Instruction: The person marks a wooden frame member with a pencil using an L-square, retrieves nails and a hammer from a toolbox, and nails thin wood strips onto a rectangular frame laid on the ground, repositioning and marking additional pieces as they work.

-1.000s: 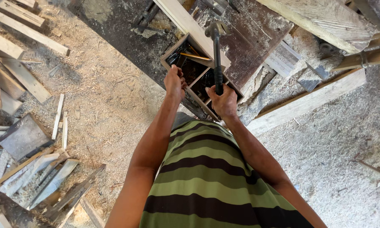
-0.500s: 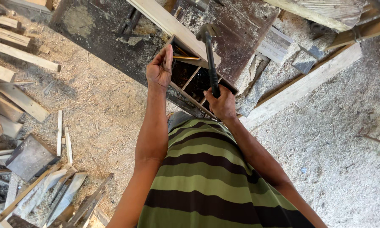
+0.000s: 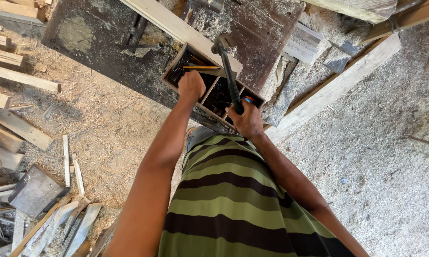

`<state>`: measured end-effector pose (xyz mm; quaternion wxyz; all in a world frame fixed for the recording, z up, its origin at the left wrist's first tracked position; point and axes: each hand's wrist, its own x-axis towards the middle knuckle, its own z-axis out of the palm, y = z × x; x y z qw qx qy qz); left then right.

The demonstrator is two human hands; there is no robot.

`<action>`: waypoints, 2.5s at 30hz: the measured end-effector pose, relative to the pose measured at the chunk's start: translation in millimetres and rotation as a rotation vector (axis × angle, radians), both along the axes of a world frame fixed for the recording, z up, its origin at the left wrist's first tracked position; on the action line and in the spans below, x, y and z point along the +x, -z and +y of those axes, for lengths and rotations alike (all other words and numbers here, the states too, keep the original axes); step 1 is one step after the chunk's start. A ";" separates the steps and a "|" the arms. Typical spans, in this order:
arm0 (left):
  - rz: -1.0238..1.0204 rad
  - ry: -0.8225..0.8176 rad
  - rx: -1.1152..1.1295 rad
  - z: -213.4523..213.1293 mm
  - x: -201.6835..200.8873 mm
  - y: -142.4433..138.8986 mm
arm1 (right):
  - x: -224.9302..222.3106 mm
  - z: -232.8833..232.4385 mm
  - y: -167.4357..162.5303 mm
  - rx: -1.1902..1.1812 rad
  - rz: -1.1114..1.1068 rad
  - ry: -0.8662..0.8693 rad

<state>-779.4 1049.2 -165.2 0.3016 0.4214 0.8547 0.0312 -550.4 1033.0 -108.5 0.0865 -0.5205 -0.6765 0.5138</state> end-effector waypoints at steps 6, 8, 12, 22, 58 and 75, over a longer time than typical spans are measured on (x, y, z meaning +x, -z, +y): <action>0.067 -0.078 0.047 5.6 21.5 15.1 | 7.0 -3.0 2.8 0.125 -0.096 0.010; 0.048 -0.082 0.038 6.4 23.9 17.3 | 9.8 -2.8 4.2 0.074 -0.128 0.019; 0.028 -0.108 0.040 4.5 20.9 14.4 | 12.2 -0.6 5.9 0.032 -0.144 0.046; -0.174 -0.203 0.057 -4.0 7.0 5.2 | 15.5 0.8 6.6 0.036 -0.140 0.048; -1.205 -0.969 0.865 -46.0 30.1 -27.1 | 21.7 -5.2 -15.6 -0.026 0.178 -0.061; -1.337 -1.075 1.105 -52.4 38.2 -26.5 | -88.3 16.7 -2.2 0.368 0.232 -0.097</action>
